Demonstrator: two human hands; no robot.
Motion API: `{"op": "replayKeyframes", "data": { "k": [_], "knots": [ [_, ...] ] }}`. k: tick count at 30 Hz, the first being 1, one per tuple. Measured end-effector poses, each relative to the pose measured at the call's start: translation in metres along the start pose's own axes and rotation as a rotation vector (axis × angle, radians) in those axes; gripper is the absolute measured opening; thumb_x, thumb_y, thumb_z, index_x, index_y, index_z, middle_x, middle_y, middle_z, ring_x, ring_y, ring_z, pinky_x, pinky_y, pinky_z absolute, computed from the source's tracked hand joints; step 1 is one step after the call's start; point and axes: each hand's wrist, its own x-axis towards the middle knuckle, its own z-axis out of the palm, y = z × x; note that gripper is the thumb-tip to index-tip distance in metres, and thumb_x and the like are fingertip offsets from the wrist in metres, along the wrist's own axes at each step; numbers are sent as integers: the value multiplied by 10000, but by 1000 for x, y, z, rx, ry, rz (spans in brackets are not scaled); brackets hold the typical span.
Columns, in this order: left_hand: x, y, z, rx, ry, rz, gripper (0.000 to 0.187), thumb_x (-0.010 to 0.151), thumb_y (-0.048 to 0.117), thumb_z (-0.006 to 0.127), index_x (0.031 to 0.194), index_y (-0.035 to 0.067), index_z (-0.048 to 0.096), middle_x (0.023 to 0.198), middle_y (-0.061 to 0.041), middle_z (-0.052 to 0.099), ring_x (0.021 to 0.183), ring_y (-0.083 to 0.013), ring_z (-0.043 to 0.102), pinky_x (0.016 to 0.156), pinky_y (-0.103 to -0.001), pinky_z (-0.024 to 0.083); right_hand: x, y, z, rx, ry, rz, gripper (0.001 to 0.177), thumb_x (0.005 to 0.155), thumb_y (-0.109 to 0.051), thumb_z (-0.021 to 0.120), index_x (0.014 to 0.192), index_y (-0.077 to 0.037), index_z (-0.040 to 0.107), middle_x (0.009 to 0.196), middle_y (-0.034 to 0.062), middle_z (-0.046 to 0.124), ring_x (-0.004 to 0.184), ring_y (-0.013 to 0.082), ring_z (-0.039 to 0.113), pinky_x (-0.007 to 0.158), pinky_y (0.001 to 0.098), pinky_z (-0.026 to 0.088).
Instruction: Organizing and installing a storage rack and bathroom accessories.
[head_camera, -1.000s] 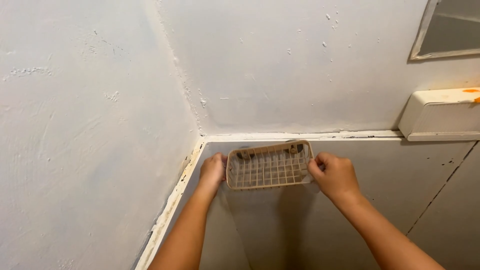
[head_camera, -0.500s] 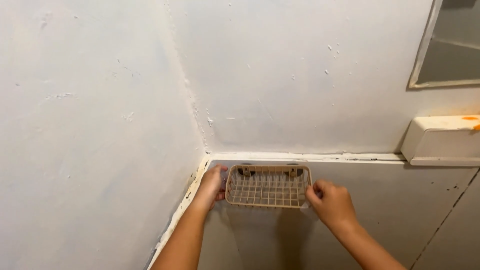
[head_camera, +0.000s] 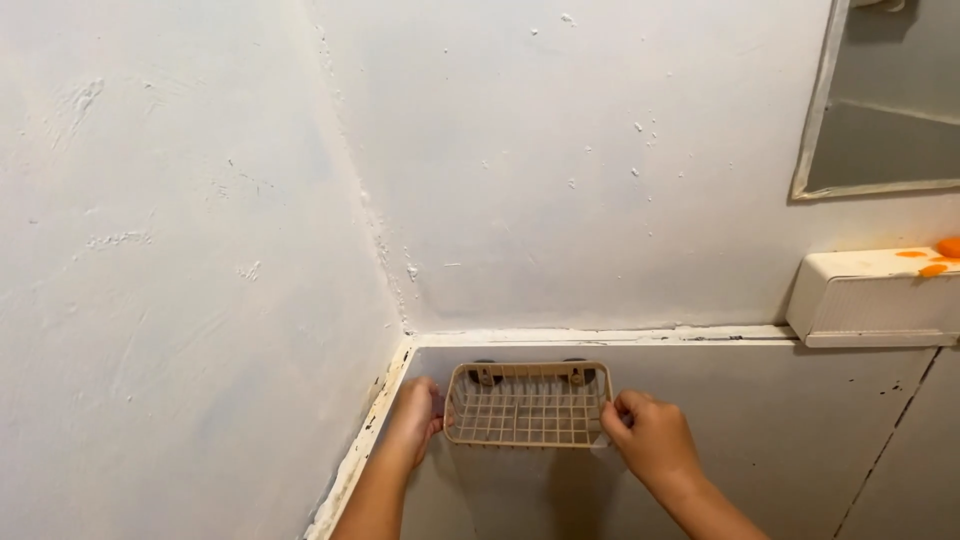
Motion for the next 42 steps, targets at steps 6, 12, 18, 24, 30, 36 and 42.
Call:
{"op": "replayKeyframes", "data": {
  "k": [6, 12, 18, 24, 30, 36, 42],
  "knots": [
    [-45, 5, 29, 142, 298, 134, 236, 916, 172, 553, 1048, -9, 629, 885, -141, 684, 761, -226, 652, 678, -345, 541, -3, -7, 2, 2, -29, 43, 251, 858, -259, 689, 770, -27, 726, 757, 137, 747, 584, 302, 711, 598, 399, 571],
    [-71, 10, 35, 151, 303, 107, 385, 916, 218, 706, 1225, -5, 655, 1023, -91, 765, 867, -169, 728, 793, -277, 542, -3, -3, 4, -13, -3, -69, 248, 859, -242, 677, 754, -20, 716, 758, 145, 740, 601, 318, 701, 591, 408, 561],
    [-51, -21, 30, -18, 393, 237, 277, 913, 73, 635, 1148, -30, 738, 958, -115, 770, 824, -202, 732, 739, -300, 546, -5, -4, 6, -39, -46, -43, 261, 869, -247, 673, 753, -17, 713, 759, 143, 741, 604, 317, 706, 602, 411, 567],
    [-51, -30, 37, -121, 422, 273, 156, 938, 71, 614, 1085, 20, 603, 975, -81, 706, 792, -177, 713, 672, -303, 500, -5, -4, 10, -27, -50, -62, 250, 862, -252, 688, 777, -22, 735, 783, 166, 744, 640, 341, 711, 627, 422, 573],
    [-42, -29, 46, 16, 462, 284, 162, 1019, 157, 541, 1146, 63, 508, 970, -126, 690, 709, -202, 665, 672, -305, 532, -1, -4, 10, -32, -70, -70, 261, 866, -271, 687, 792, -26, 738, 762, 170, 737, 635, 342, 712, 630, 422, 576],
    [-49, -20, 64, 17, 667, 270, 188, 1001, 192, 556, 1115, 46, 520, 961, -83, 688, 664, -174, 643, 630, -316, 547, 2, -5, 5, -57, -113, -48, 278, 878, -282, 688, 790, -22, 738, 758, 171, 737, 623, 341, 704, 636, 424, 572],
    [-60, -21, 71, -48, 725, 312, 172, 1020, 193, 535, 1117, 52, 519, 948, -96, 675, 656, -162, 604, 606, -321, 523, 2, -1, 4, -42, -93, -109, 268, 877, -261, 691, 788, -11, 735, 786, 173, 741, 624, 333, 705, 628, 414, 566]
  ]
}}
